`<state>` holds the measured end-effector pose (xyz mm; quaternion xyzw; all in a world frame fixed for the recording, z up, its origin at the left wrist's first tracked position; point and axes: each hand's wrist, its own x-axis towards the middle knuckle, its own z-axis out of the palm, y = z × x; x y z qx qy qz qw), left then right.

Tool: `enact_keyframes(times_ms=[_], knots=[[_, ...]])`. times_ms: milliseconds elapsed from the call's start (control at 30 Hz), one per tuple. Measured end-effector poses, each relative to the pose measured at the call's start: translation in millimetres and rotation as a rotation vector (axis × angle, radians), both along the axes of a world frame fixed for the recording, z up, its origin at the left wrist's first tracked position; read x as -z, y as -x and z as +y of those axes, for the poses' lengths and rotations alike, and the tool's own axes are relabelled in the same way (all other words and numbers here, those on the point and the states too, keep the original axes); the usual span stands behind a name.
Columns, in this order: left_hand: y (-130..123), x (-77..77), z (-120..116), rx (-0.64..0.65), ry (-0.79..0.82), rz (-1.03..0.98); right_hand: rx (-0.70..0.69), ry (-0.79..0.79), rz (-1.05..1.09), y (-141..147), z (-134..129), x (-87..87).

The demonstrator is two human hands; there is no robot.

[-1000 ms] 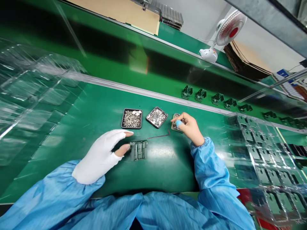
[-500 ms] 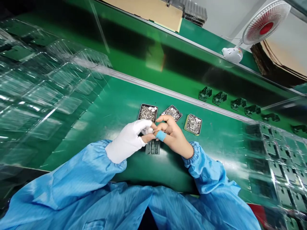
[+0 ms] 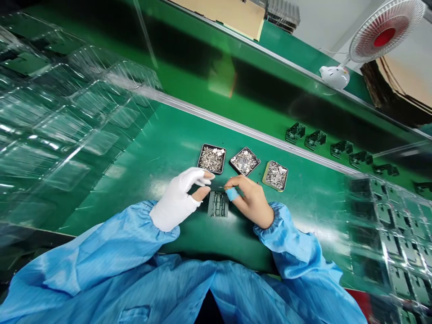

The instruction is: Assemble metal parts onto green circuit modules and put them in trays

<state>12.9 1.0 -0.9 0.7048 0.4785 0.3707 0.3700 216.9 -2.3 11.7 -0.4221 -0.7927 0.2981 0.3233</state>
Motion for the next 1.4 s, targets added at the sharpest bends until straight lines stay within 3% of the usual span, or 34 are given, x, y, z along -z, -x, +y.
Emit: enact_keyframes(times_ms=[67,200,333,433,567,633,700,800,867,1200,1400], knots=[[3,8.5,-1,0.028,0.029,-0.007,0.022,-0.055,-0.057,0,-3,5.4],[1,19.9,-3,0.204,0.064,0.024,0.007,-0.104,-0.095,3,-9,10.8],[-6,14.9,-2,0.133,-0.229,0.093,0.021,-0.123,-0.031,7,-13,7.3],[-9,9.3,-1,0.171,-0.451,0.209,0.010,-0.119,0.007,9,-15,5.2],[-8,10.6,-4,0.134,-0.572,0.244,-0.013,-0.090,-0.017,8,-17,4.7],[-7,13.9,-6,0.106,-0.497,0.211,0.016,-0.070,-0.040,7,-18,5.0],[-7,17.4,-7,0.107,-0.318,0.141,0.054,-0.053,-0.054,6,-19,6.5],[-7,22.3,-9,0.210,-0.011,0.049,0.055,-0.049,-0.080,7,-20,12.3],[-9,24.4,-10,0.254,0.110,0.037,0.048,-0.056,-0.101,9,-20,17.5],[-13,19.1,-12,0.229,0.156,0.010,0.050,-0.097,-0.106,11,-21,24.1],[-13,25.0,-10,0.209,0.184,0.011,0.066,-0.046,-0.082,14,-22,23.8]])
